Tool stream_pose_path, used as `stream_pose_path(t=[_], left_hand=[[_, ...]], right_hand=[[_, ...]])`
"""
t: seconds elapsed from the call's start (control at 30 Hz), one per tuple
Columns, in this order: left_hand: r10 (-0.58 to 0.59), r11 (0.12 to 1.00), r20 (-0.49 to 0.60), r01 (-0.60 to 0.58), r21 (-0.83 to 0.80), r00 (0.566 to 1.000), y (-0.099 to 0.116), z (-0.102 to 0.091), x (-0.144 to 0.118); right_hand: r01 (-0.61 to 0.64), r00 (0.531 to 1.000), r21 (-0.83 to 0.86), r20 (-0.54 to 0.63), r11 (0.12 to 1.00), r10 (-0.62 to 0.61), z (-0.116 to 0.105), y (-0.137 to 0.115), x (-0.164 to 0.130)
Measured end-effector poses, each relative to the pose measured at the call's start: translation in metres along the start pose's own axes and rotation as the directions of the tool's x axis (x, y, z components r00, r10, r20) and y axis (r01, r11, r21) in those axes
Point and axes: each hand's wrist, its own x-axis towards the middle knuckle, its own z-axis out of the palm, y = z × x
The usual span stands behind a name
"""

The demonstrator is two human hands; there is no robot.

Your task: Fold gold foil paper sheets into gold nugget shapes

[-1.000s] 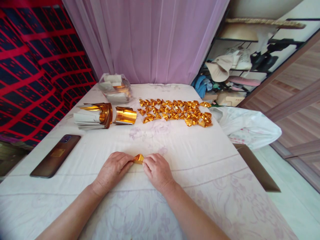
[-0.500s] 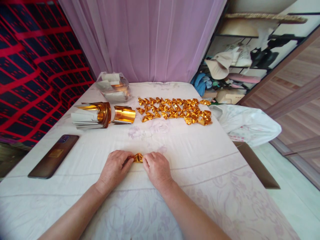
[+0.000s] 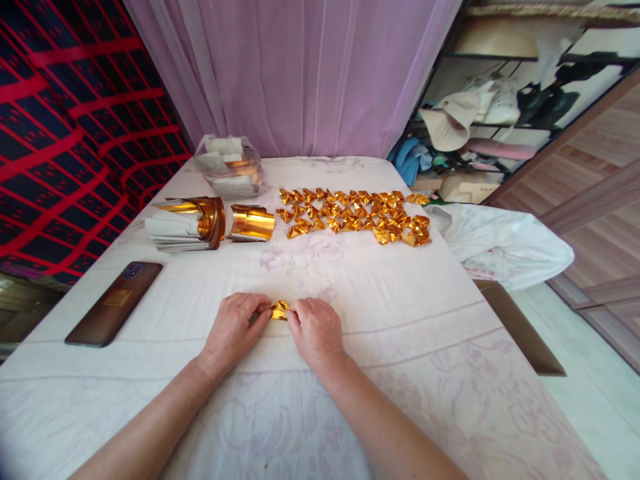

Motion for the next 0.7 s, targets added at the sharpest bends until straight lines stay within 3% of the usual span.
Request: stream_pose_path(t=[0.3,0.53,0.7], left_hand=[[0.064,0.998,-0.040,-0.065,-0.024,0.997,-0.006,0.003,-0.002],[0.110,0.993,-0.056,-0.112,-0.028,0.992,-0.011,0.005,-0.003],[0.119,0.992,-0.027,-0.118,0.042,0.992,-0.006,0.002,-0.004]], right_hand=[[-0.045,0.999,-0.023,0.024,0.999,0.045,-0.002,-0.004,0.000],[0.045,0.999,-0.008,0.028,0.999,-0.045,-0.004,-0.004,-0.002],[0.090,0.996,-0.109,0.018,0.990,-0.089,-0.003,-0.005,-0.004]])
